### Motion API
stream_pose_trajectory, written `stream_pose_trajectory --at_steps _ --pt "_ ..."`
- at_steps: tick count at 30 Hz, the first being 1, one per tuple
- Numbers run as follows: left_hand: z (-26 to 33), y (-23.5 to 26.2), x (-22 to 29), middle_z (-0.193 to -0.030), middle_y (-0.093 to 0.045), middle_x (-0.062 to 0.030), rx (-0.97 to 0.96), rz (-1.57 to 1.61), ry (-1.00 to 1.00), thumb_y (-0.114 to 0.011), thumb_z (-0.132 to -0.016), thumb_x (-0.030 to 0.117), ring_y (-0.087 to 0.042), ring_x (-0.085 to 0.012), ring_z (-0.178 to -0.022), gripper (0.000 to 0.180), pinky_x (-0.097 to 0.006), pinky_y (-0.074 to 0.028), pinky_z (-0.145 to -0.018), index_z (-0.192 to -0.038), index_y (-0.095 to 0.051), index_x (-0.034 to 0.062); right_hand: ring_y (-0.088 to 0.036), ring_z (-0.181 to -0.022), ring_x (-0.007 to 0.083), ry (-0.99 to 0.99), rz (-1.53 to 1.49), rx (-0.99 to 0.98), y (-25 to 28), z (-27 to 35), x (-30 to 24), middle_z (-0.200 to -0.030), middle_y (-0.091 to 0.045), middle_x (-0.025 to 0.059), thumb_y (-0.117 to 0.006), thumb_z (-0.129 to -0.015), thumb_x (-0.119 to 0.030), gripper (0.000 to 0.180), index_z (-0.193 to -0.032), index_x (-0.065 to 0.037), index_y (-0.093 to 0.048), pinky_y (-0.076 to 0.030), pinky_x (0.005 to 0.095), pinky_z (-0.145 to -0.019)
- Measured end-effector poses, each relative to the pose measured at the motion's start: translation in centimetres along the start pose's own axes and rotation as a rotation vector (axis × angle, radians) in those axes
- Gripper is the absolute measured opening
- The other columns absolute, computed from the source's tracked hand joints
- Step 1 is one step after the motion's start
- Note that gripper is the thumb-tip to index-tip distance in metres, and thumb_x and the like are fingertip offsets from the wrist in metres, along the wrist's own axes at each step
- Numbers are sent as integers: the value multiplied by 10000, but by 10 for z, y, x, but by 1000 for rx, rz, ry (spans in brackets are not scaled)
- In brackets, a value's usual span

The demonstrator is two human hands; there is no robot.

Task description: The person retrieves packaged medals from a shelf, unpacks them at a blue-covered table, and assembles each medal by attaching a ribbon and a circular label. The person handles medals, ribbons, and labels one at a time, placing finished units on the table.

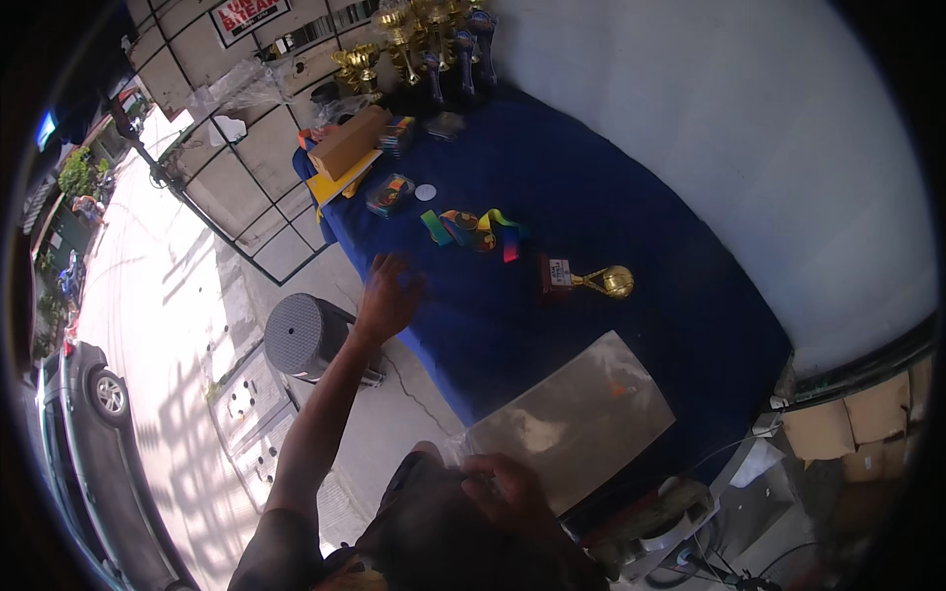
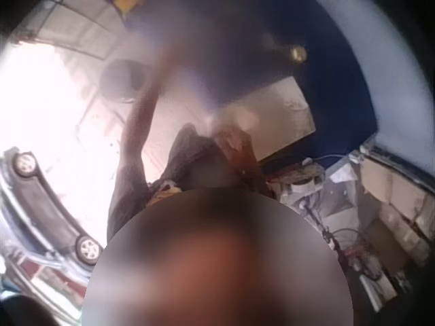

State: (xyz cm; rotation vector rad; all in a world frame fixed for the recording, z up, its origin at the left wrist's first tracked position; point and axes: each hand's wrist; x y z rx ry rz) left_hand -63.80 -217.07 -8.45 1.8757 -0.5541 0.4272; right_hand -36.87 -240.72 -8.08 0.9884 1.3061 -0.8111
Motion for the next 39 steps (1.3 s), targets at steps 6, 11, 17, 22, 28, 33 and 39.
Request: stream_pose_trajectory --at_steps 6,11,17,22,28,33,39 --pt "-140 -17 -90 -1323 -527 -198 68 -308 47 -750 -866 343 -553 -421 -1253 597 -535 -529 -959 -1360 -521 97 -741 -924 258 174 224 300 12 -67 -40 -1055 -754 121 -785 -869 -171 282 -1113 -45 -722 -585 376 -818" --pt "-190 -36 -123 -1325 -520 -208 -272 -398 155 -741 -826 371 -580 -417 -1213 649 -552 -546 -939 -1365 -503 100 -744 -859 196 713 528 339 -7 -163 -130 -1028 -753 69 -800 -836 -154 256 -1081 -109 -742 -605 359 -726" --pt "-203 -43 -143 -1244 -543 -232 -312 -396 17 -693 -807 316 -582 -401 -1162 697 -523 -562 -881 -1385 -456 7 -708 -930 235 1090 712 282 -44 -310 -209 -1075 -717 25 -696 -909 -266 205 -1110 -232 -714 -593 367 -697" --pt "-206 -38 -157 -1247 -536 -246 -308 -389 -65 -705 -784 330 -578 -386 -1125 814 -501 -552 -855 -1452 -409 -30 -737 -933 211 788 539 278 -71 -386 -200 -1060 -750 81 -761 -863 -106 241 -1102 -115 -736 -612 362 -760" --pt "-228 -41 -174 -1216 -560 -246 -293 -288 -21 -729 -747 348 -585 -384 -1103 901 -488 -544 -852 -1477 -391 -58 -746 -914 225 279 478 262 -72 -425 -124 -1025 -755 120 -746 -881 -34 310 -1188 -28 -699 -586 334 -796" --pt "-240 -31 -177 -1166 -607 -267 -352 -196 5 -731 -746 350 -627 -433 -1071 893 -524 -546 -894 -1457 -395 -73 -726 -950 201 -19 209 306 -86 -440 -31 -1045 -737 120 -709 -950 -103 309 -1239 -8 -657 -573 318 -810" --pt "-237 8 -170 -1245 -617 -340 -519 350 153 -690 -818 392 -633 -491 -1156 788 -523 -520 -968 -1398 -439 -77 -663 -1077 170 -61 -315 556 -107 -493 31 -1178 -659 84 -555 -1068 -317 427 -1377 -23 -541 -568 325 -858"
Point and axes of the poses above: each hand's wrist, its own z-axis away from the middle knuckle, its own y-axis out of the back of the hand, x = y × z
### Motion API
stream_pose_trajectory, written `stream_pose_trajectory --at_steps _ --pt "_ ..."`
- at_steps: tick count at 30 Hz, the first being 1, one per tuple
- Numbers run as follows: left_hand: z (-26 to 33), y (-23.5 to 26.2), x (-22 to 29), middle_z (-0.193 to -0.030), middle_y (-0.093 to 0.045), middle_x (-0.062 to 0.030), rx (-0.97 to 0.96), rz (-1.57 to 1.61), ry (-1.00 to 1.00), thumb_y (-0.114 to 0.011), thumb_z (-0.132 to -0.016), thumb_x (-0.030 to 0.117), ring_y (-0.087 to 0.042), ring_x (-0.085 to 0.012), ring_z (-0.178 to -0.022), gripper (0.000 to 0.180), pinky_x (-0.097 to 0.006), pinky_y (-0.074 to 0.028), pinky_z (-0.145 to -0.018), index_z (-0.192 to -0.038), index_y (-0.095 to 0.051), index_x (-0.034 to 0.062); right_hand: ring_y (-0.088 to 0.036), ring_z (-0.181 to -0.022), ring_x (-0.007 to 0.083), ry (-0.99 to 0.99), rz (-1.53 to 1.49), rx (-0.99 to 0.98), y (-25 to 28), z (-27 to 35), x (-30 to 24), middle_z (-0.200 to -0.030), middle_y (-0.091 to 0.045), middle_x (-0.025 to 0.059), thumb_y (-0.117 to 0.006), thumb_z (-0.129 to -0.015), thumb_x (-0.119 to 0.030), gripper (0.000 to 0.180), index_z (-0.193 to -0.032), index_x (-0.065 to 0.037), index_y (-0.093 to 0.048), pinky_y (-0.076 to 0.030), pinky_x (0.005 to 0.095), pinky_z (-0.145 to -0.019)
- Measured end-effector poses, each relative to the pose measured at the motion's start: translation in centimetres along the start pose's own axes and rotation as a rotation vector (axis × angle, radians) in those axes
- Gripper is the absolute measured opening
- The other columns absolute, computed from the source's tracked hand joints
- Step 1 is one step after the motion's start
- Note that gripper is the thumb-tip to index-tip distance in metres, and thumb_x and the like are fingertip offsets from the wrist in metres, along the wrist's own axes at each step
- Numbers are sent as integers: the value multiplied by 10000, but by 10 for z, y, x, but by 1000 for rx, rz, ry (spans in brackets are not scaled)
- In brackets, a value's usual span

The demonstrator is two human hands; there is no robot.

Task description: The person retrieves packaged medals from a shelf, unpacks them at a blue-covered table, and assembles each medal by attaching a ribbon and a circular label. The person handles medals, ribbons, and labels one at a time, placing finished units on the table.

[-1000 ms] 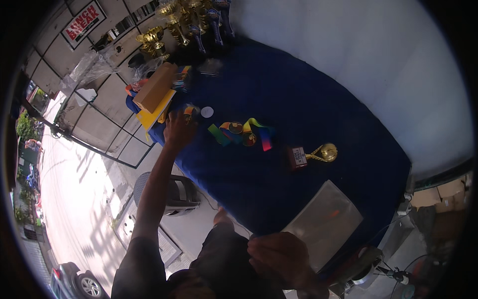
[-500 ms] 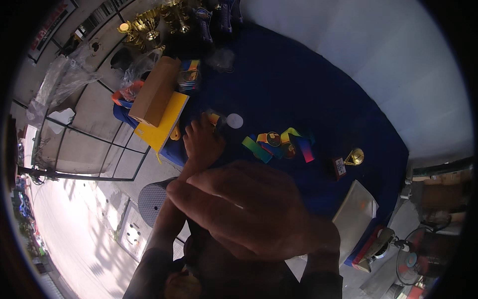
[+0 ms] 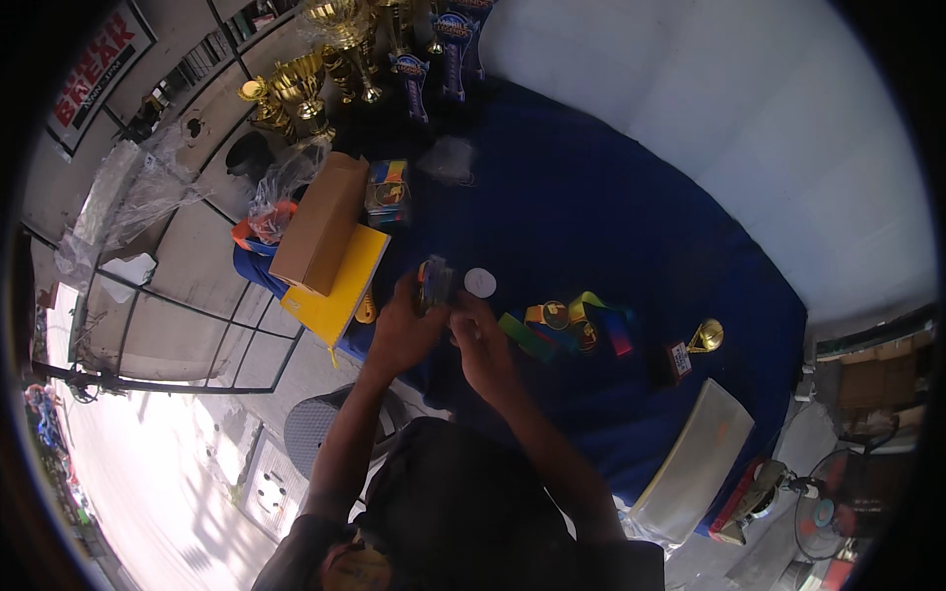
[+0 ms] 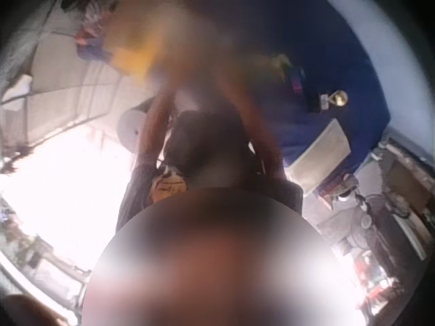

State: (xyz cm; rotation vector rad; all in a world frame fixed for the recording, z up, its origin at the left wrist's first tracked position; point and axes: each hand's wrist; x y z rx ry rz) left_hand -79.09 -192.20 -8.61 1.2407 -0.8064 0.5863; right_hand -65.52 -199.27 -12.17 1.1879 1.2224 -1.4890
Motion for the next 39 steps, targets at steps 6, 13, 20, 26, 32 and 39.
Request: stream_pose_trajectory --at_steps 6,13,20,26,32,39 --pt "8 4 7 -1194 -635 -352 -24 19 -110 -628 -906 403 -636 -507 -1131 720 -513 -503 -984 -1413 -431 -70 -644 -1080 146 -230 -419 2 -7 -25 12 -1251 -610 41 -464 -1088 -448 488 -1431 -103 -499 -567 339 -872" --pt "2 22 3 -1326 -573 -358 -136 21 -42 -626 -926 416 -599 -482 -1230 832 -472 -476 -1039 -1517 -345 -96 -654 -1079 161 -352 -538 -64 -14 -31 14 -1219 -651 32 -443 -1080 -508 499 -1404 -138 -534 -543 376 -889" --pt "0 24 14 -1322 -537 -361 -211 -71 -114 -622 -945 417 -587 -511 -1206 856 -502 -487 -1022 -1538 -292 -105 -634 -1155 180 -372 -605 -60 -8 -30 10 -1272 -650 52 -416 -1081 -538 553 -1419 -114 -523 -494 407 -983" --pt "-3 21 17 -1409 -528 -319 -320 466 -126 -613 -996 335 -591 -421 -1271 781 -447 -478 -1049 -1538 -289 -124 -589 -1245 224 -190 -936 -93 22 -15 -7 -1348 -620 83 -400 -1083 -525 582 -1457 -88 -485 -474 419 -1029" --pt "-8 20 14 -1362 -594 -208 -359 543 104 -591 -1030 313 -579 -265 -1264 699 -348 -470 -1006 -1562 -320 -51 -636 -1123 309 181 698 316 83 8 -37 -1288 -616 195 -567 -1030 -324 494 -1420 -22 -552 -515 425 -928" --pt "-18 2 1 -1360 -612 -141 -515 955 101 -591 -1005 414 -595 -214 -1226 629 -342 -484 -962 -1478 -471 18 -641 -950 220 32 252 395 75 3 -65 -1102 -647 140 -607 -997 -118 359 -1331 12 -586 -517 361 -832"
Point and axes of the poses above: each hand's wrist, its own z-axis away from the middle knuckle, its own y-axis out of the back of the hand, x = y × z
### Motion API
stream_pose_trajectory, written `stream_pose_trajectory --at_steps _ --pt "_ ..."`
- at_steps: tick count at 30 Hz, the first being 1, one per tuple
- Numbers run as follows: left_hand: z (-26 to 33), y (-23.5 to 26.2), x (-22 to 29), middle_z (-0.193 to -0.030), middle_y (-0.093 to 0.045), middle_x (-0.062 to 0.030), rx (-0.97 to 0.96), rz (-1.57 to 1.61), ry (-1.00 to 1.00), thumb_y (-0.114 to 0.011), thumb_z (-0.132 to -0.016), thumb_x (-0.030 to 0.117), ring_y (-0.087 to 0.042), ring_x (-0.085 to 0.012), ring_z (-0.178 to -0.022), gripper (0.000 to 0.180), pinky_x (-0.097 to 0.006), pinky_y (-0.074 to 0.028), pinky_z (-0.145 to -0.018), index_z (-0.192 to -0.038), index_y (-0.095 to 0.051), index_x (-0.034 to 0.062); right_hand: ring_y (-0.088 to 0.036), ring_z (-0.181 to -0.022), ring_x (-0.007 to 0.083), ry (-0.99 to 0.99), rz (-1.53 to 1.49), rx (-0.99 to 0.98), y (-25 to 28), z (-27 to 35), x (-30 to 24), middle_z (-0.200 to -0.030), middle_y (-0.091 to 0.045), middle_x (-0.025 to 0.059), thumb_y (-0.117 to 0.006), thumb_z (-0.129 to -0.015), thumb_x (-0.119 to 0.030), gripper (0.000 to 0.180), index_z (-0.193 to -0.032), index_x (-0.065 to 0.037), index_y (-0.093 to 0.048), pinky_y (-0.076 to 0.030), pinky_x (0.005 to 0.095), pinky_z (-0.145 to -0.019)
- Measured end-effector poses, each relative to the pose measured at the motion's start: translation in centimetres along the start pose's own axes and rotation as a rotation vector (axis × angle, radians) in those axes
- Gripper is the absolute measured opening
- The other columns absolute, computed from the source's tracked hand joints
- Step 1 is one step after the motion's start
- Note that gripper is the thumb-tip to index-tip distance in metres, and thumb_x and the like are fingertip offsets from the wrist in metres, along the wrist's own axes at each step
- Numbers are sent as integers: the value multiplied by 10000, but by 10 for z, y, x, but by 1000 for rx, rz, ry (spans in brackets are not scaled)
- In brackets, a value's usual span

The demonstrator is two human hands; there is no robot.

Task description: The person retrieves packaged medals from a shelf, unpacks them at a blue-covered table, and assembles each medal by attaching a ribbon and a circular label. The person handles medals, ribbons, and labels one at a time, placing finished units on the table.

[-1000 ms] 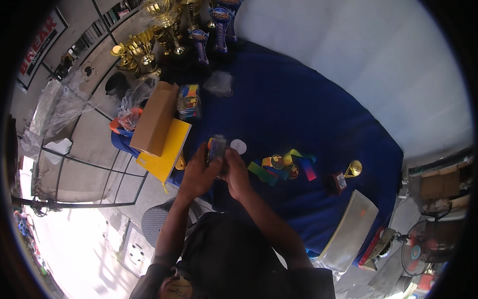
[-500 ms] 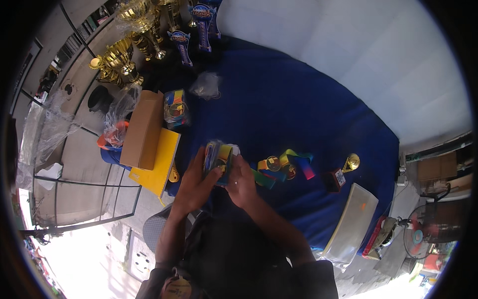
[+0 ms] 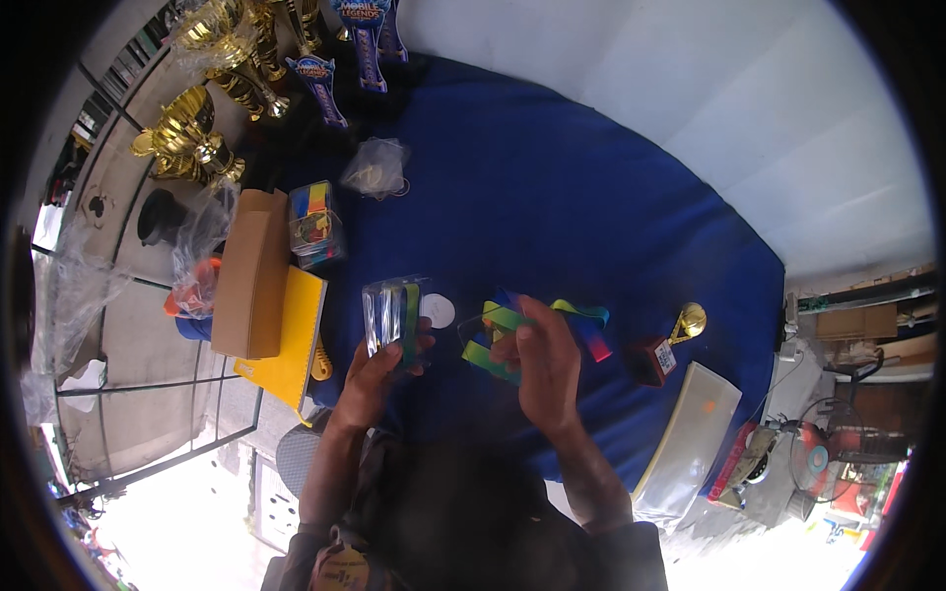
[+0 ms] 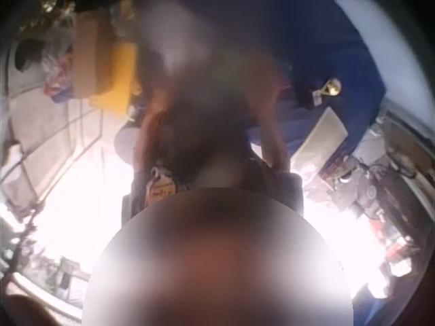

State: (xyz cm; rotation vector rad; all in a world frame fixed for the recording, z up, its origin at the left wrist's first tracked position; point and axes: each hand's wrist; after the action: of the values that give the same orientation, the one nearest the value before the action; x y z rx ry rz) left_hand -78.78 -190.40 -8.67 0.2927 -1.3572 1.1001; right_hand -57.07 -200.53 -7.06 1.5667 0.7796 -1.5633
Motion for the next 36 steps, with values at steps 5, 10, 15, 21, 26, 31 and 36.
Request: stream_pose_trajectory --at_steps 5,10,15,21,26,31,36 --pt "8 -27 -22 -1345 -582 -169 -170 -97 -53 -574 -1040 311 -556 -234 -1238 599 -373 -429 -1066 -1494 -398 -38 -575 -908 105 175 -6 52 -71 -2 18 -1039 -607 74 -481 -1056 -81 287 -1330 1 -504 -489 276 -822" --pt "25 -20 -30 -1313 -580 -194 -212 -354 -101 -547 -1050 274 -558 -254 -1214 570 -372 -418 -1088 -1493 -394 -51 -572 -842 91 75 -366 29 -88 -19 25 -990 -626 48 -505 -1050 -96 329 -1373 -39 -477 -490 262 -753" --pt "39 -11 -43 -1289 -621 -140 -14 -16 84 -524 -1062 284 -601 -208 -1141 492 -348 -467 -1003 -1438 -460 -26 -555 -773 83 52 -249 -30 -100 -82 22 -970 -641 31 -502 -1028 -110 342 -1370 -110 -504 -459 248 -626" --pt "52 -1 -49 -1219 -641 -102 185 76 -11 -473 -1093 365 -611 -166 -1079 497 -328 -487 -948 -1420 -489 -9 -595 -981 168 -64 -219 14 -175 -190 3 -1121 -628 109 -574 -997 -152 468 -1442 -65 -460 -507 304 -770" --pt "54 5 -38 -1209 -648 -130 319 -83 -46 -415 -1080 535 -628 -208 -1066 660 -351 -483 -936 -1416 -499 -27 -609 -1182 236 182 170 4 -165 -163 -15 -1278 -623 177 -638 -998 -221 509 -1418 27 -494 -501 376 -974" --pt "31 -3 -21 -1023 -625 -184 409 -552 -194 -531 -1050 418 -668 -303 -915 657 -405 -537 -780 -1490 -408 -55 -637 -1113 157 -58 -275 -639 -106 -41 20 -1251 -652 92 -629 -1045 -302 480 -1411 -2 -542 -517 323 -960" --pt "14 -25 2 -1129 -608 -283 300 -938 -141 -582 -994 424 -665 -443 -972 758 -485 -531 -843 -1535 -371 -63 -611 -1151 163 -278 -664 -379 -87 -9 48 -1253 -625 59 -496 -1092 -348 463 -1421 -22 -511 -504 343 -986"
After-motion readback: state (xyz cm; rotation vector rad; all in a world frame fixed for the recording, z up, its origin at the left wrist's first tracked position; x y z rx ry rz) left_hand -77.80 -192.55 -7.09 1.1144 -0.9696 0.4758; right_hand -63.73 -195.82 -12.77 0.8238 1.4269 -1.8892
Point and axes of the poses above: each hand's wrist, its own z-axis away from the middle knuckle, its own y-axis out of the back of the hand, x = y × z
